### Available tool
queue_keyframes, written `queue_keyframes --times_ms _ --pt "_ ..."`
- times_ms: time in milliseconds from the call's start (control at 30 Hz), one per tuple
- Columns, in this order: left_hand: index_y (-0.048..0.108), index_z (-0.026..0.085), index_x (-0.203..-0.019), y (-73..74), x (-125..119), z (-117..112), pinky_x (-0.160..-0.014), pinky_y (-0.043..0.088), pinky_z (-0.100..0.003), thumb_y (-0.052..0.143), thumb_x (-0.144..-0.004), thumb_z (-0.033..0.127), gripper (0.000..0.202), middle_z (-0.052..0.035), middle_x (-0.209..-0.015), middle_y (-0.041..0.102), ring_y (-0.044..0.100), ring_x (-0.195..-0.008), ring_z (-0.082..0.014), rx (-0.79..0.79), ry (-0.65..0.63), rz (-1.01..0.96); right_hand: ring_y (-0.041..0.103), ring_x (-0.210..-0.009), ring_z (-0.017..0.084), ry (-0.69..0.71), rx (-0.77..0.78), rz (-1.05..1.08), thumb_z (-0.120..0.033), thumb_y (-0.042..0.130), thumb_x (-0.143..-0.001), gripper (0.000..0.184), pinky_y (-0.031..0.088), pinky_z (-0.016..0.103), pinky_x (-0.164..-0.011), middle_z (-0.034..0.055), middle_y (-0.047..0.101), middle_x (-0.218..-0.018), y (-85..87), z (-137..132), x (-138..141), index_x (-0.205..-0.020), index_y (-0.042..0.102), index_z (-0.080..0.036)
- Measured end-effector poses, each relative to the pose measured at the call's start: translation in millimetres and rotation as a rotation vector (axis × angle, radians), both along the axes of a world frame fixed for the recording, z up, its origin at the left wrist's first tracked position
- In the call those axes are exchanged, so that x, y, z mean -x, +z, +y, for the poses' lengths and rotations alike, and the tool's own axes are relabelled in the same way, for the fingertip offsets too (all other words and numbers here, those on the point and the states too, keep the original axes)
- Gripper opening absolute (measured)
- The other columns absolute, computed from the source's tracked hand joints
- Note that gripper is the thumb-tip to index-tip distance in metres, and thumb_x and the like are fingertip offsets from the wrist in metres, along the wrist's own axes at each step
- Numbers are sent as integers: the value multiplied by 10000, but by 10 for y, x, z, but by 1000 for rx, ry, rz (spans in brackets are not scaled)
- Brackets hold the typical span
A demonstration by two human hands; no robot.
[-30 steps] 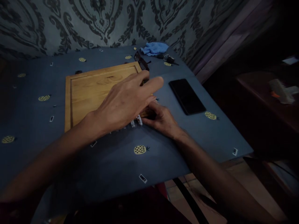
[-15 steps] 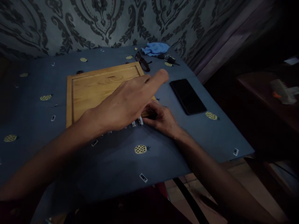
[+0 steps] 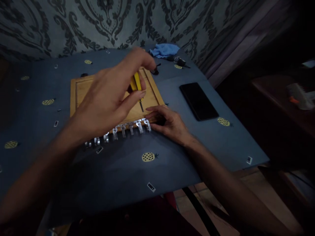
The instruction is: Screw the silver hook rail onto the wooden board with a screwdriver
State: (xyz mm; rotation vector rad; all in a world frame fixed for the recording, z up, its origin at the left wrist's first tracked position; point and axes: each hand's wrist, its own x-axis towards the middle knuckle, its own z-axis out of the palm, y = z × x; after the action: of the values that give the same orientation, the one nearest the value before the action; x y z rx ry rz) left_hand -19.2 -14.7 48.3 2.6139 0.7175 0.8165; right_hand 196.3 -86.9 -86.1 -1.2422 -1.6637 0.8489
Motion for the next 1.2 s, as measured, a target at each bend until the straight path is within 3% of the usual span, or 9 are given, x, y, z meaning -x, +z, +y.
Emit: queue_keyframes --times_ms 300,733,933,1200 --pt "605 304 -1225 -234 214 -70 -879 600 -388 672 -972 300 263 -9 -1061 747 729 -1015 -234 17 100 -51 737 -1053 254 -8 10 -3 -226 795 -849 453 584 462 -988 70 766 -1089 1 -4 -1 -1282 663 -255" --pt "599 231 -1227 -350 56 -155 -872 601 -340 580 -1007 229 220 -41 -1080 728 717 -1024 -205 8 28 -18 737 -1060 253 -8 -2 -16 -264 796 -860 440 578 468 -1000 72 757 -1107 -11 -2 -3 -1281 669 -260" --pt "595 240 -1236 -341 40 -142 -837 600 -328 549 -1007 222 234 -42 -1083 726 718 -1006 -201 -7 1 -3 734 -1056 266 -17 -16 -20 -280 795 -864 429 585 488 -993 76 757 -1089 2 -11 3 -1273 667 -263" --pt "582 273 -1246 -220 -49 -139 -791 589 -337 508 -991 203 275 -37 -1114 711 727 -976 -220 50 -134 100 718 -1026 256 -28 -52 -41 -234 782 -849 395 574 468 -989 52 749 -1055 5 5 0 -1230 684 -272"
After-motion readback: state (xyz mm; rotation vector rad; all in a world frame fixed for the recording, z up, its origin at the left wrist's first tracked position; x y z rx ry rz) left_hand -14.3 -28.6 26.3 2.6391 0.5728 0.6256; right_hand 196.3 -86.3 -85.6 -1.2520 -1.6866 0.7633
